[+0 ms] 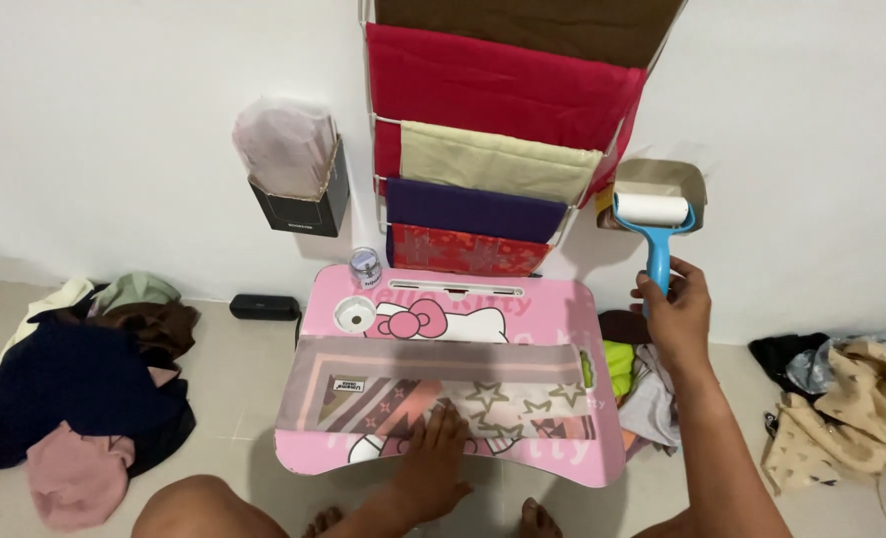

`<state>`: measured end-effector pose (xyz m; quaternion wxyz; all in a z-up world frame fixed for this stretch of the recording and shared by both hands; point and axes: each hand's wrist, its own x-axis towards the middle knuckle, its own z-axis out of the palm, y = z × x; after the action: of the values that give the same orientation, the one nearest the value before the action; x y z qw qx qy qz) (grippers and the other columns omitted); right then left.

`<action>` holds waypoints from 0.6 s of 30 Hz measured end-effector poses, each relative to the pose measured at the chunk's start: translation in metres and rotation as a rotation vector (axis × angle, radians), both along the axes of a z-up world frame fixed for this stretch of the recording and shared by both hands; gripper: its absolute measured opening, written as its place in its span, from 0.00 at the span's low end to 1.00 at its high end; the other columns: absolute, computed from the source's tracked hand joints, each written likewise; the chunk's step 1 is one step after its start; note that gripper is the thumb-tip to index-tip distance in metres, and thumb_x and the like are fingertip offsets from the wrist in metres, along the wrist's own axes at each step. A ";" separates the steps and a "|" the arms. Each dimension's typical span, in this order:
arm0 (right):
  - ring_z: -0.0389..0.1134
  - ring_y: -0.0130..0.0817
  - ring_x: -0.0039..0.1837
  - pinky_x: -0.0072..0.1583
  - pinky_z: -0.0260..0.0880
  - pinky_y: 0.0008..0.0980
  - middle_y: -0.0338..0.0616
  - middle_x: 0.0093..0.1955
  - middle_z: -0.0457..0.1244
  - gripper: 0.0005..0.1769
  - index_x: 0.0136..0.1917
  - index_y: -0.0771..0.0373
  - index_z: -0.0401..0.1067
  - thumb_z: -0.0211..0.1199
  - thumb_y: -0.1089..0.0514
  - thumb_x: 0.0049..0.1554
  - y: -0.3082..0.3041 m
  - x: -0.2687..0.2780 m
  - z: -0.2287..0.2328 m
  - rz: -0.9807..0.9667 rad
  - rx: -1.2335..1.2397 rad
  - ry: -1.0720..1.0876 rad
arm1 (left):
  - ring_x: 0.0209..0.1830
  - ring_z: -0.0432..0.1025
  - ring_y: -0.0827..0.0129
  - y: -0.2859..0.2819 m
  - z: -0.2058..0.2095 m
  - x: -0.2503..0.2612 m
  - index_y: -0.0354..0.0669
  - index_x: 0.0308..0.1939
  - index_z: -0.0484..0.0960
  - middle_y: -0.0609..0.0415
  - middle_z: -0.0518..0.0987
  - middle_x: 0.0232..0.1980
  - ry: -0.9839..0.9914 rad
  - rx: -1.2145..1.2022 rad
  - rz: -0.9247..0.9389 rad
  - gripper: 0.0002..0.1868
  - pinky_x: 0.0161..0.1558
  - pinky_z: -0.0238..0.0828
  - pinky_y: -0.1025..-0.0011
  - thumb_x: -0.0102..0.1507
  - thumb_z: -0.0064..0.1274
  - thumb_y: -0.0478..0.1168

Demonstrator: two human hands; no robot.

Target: Using a lint roller to remove lint and debris from a piece of patterned fabric on a small table.

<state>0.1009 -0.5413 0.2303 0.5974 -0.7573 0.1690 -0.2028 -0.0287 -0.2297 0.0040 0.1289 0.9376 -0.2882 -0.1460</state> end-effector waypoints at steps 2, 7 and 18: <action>0.67 0.36 0.45 0.46 0.73 0.35 0.49 0.50 0.63 0.24 0.68 0.65 0.60 0.61 0.60 0.62 -0.001 0.002 -0.006 -0.011 0.005 -0.026 | 0.81 0.30 0.36 -0.003 0.002 -0.006 0.33 0.79 0.44 0.32 0.39 0.82 0.027 -0.003 -0.025 0.55 0.74 0.30 0.38 0.64 0.62 0.59; 0.62 0.32 0.38 0.39 0.66 0.31 0.48 0.47 0.63 0.18 0.65 0.65 0.61 0.60 0.64 0.63 -0.019 0.014 -0.027 -0.052 0.025 -0.241 | 0.82 0.24 0.34 -0.005 0.013 -0.008 0.34 0.80 0.39 0.32 0.32 0.83 0.145 0.073 -0.057 0.54 0.75 0.22 0.38 0.65 0.58 0.54; 0.60 0.27 0.38 0.39 0.60 0.27 0.45 0.43 0.65 0.14 0.63 0.66 0.72 0.66 0.63 0.65 -0.003 -0.077 0.006 0.188 -0.316 -0.053 | 0.82 0.34 0.36 -0.009 0.003 -0.015 0.31 0.79 0.46 0.32 0.41 0.82 -0.102 -0.057 -0.114 0.38 0.74 0.35 0.41 0.66 0.38 0.35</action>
<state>0.0243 -0.5446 0.2361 0.4913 -0.8487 0.0480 -0.1900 -0.0434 -0.2391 0.0071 0.1320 0.9218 -0.3513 -0.0969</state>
